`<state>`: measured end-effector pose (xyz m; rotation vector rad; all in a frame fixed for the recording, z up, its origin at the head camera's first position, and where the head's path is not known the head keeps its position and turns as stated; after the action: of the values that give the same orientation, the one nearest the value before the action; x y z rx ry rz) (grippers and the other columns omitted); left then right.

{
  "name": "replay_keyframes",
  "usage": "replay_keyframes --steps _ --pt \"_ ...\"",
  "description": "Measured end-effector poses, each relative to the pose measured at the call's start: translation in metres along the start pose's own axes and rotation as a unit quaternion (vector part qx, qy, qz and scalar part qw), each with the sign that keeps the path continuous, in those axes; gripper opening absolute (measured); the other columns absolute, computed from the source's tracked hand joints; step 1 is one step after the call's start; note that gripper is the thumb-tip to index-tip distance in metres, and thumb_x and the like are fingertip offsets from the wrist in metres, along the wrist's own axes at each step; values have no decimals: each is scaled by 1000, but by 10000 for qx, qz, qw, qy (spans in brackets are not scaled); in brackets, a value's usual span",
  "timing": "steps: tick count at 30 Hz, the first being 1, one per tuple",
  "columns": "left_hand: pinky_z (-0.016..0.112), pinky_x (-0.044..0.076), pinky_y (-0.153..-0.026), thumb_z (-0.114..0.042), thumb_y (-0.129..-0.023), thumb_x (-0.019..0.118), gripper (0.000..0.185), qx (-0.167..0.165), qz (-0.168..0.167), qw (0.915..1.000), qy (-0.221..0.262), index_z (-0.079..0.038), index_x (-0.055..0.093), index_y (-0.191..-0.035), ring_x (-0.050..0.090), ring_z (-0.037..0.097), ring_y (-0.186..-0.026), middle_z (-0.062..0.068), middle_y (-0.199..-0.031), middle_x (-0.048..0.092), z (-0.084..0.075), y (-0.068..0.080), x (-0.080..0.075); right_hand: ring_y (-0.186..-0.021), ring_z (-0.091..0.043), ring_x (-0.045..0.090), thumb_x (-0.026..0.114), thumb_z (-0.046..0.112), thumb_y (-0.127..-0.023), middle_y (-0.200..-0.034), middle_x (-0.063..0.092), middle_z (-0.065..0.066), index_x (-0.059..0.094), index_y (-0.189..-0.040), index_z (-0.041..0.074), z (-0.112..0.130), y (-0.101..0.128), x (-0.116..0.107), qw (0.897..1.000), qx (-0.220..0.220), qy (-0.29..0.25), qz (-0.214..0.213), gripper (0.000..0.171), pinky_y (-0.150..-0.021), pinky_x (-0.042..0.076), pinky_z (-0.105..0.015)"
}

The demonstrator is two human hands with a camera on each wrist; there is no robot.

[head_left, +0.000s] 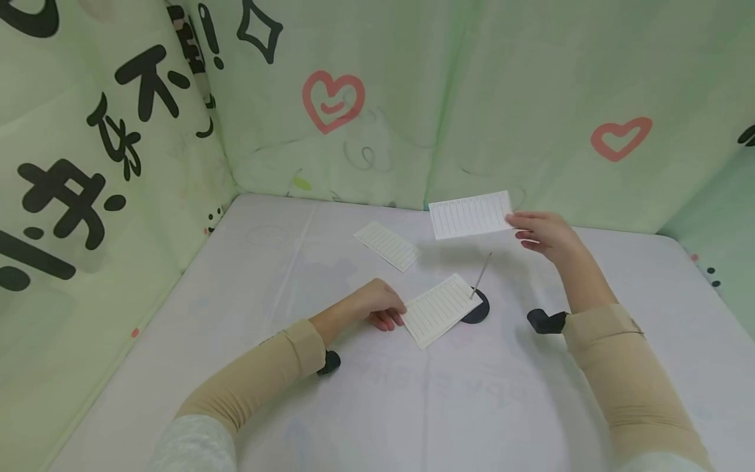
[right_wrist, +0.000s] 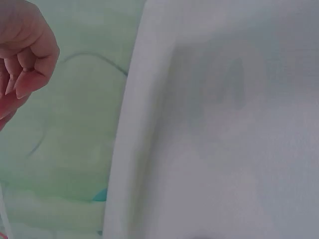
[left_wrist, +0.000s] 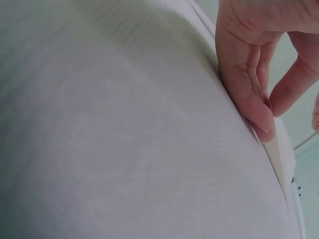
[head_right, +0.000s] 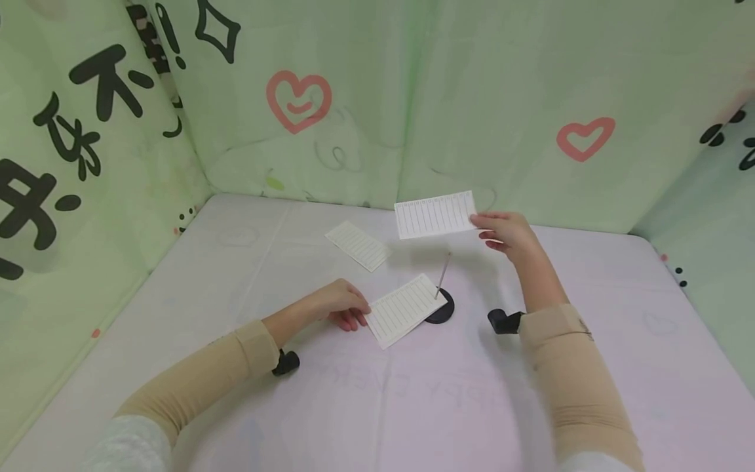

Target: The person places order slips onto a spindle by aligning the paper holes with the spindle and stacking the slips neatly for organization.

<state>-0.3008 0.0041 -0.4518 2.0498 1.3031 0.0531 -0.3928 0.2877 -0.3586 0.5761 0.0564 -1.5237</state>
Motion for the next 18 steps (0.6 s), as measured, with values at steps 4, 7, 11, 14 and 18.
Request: replay_keyframes --steps 4,7,11,14,18 --pt "19 47 -43 -9 -84 61 11 15 92 10000 20 1 65 -86 54 13 -46 8 -65 64 0 0 0 -89 -11 46 69 50 -72 -87 54 15 46 -125 12 7 14 3 9981 72 -579 198 69 -73 44 -15" --pt "19 47 -43 -9 -84 61 10 28 126 9999 -101 1 65 -84 54 13 -47 8 -64 63 0 1 -2 -82 -8 48 70 45 -74 -83 56 15 55 -106 18 14 26 4 9956 26 -874 335 44 -72 45 -16" --pt "22 49 -46 -11 -84 62 13 138 40 9993 -342 1 65 -84 55 15 -49 9 -66 63 -4 5 -12 -72 -7 50 70 40 -77 -80 57 12 63 -86 25 24 40 8 9928 -114 -1085 497 18 -69 46 -17" --pt "25 52 -52 -14 -85 62 16 370 -26 9989 -287 1 65 -90 57 16 -54 9 -72 65 -14 9 -23 -67 -8 51 71 34 -78 -77 57 10 66 -79 25 30 49 13 9899 -170 -1255 635 10 -67 46 -18" --pt "27 54 -64 -18 -88 60 24 960 -7 9947 373 1 62 -102 62 18 -67 10 -83 66 -37 14 -36 -65 -9 51 71 30 -79 -77 58 9 67 -79 24 35 58 20 9893 -201 -1192 812 7 -65 46 -19"
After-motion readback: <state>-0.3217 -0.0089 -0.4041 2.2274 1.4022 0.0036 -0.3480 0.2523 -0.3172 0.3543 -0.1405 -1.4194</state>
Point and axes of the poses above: each hand's wrist, its own y-axis away from the middle knuckle, its own x-axis out of the palm, z = x × y, the point moved 9 cm from there along -y, towards the middle knuckle
